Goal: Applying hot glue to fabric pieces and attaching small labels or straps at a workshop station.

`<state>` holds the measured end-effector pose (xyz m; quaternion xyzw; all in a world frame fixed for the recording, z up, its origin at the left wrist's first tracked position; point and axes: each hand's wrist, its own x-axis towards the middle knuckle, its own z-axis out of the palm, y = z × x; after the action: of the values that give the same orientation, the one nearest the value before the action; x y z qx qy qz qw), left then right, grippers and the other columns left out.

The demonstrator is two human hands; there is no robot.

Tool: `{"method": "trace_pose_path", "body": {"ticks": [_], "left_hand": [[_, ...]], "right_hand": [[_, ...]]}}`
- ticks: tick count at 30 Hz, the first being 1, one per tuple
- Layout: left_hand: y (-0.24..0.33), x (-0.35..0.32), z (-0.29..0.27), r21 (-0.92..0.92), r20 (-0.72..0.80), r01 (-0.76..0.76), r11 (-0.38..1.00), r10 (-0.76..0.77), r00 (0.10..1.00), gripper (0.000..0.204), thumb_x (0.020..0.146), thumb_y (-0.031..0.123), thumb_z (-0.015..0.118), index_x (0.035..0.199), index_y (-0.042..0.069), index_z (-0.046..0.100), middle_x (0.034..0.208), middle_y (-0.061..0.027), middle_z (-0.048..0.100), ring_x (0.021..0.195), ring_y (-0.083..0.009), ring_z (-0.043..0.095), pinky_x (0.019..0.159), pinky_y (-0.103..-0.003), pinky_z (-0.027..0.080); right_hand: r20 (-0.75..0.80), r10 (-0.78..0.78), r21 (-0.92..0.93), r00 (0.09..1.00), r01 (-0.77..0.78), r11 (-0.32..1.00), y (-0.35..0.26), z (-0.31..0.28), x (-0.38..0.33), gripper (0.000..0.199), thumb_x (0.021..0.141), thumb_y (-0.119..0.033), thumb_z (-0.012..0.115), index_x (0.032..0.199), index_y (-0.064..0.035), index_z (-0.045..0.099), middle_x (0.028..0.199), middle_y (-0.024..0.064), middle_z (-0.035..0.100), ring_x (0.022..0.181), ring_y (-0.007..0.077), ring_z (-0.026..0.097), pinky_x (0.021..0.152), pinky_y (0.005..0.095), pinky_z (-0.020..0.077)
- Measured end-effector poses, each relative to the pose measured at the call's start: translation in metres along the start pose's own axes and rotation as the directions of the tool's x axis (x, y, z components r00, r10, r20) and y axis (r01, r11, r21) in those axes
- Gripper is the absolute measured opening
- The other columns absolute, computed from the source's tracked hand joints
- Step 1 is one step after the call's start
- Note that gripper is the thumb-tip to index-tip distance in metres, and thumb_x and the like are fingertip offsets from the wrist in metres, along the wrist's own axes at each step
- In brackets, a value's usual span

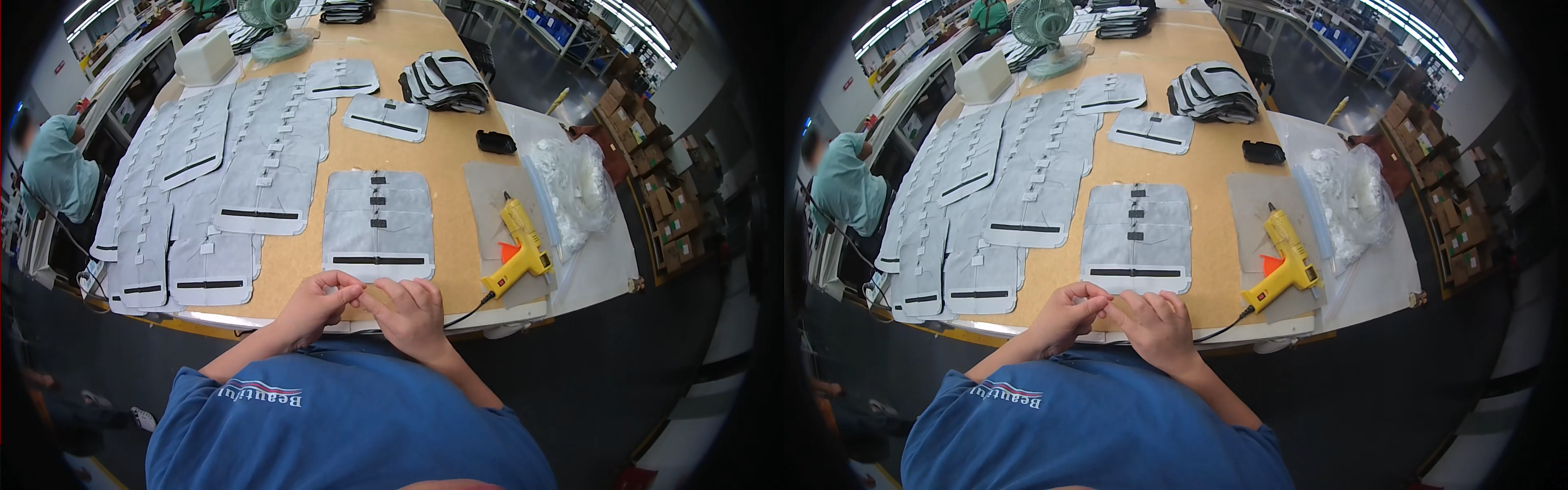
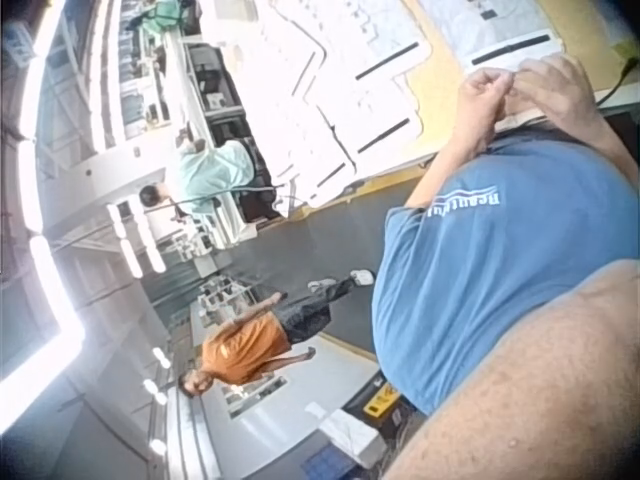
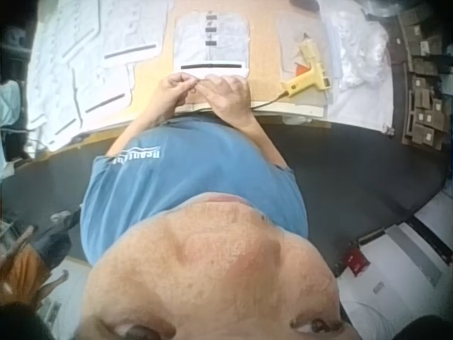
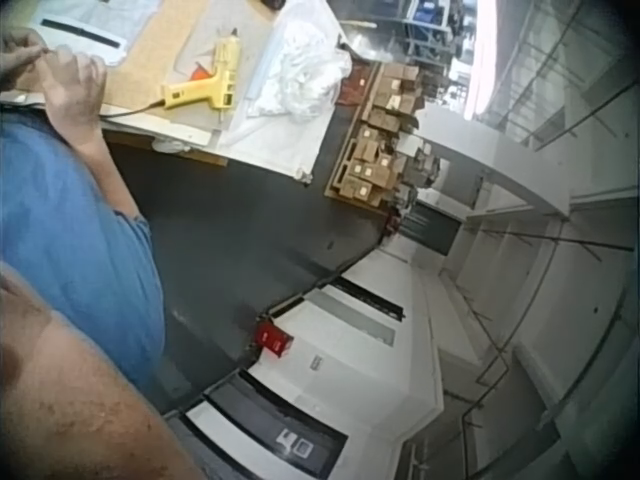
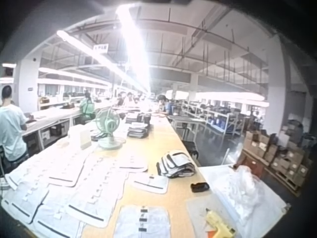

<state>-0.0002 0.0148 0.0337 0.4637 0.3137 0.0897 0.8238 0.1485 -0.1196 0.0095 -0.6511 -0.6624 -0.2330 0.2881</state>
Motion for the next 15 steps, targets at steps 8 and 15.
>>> {"method": "trace_pose_path", "body": {"ticks": [8, 15], "left_hand": [[-0.008, 0.009, 0.011, -0.028, 0.019, 0.000, 1.000, 0.001, 1.000, 0.015, 0.097, 0.020, 0.063, 0.092, 0.005, 0.061, 0.075, 0.0006, 0.060, 0.050, -0.0022, 0.037, 0.045, -0.020, 0.026], [-0.006, 0.038, 0.035, 0.048, 0.065, -0.093, 0.995, 0.089, 0.994, 0.024, 0.099, 0.023, 0.060, 0.081, 0.008, 0.054, 0.063, 0.0041, 0.048, 0.052, -0.0028, 0.036, 0.046, -0.020, 0.027]], "right_hand": [[-0.017, 0.046, -0.069, 0.999, -0.047, 0.996, 0.001, -0.003, -0.015, 0.039, 0.072, -0.012, 0.070, 0.107, -0.0282, 0.074, 0.114, -0.0055, 0.057, 0.102, 0.0146, 0.051, 0.092, 0.0367, 0.0386], [-0.020, 0.116, -0.225, 0.993, -0.118, 0.967, 0.017, -0.013, -0.026, 0.044, 0.079, -0.017, 0.064, 0.120, -0.0321, 0.070, 0.119, -0.0090, 0.055, 0.100, 0.0119, 0.050, 0.095, 0.0375, 0.0370]]}}
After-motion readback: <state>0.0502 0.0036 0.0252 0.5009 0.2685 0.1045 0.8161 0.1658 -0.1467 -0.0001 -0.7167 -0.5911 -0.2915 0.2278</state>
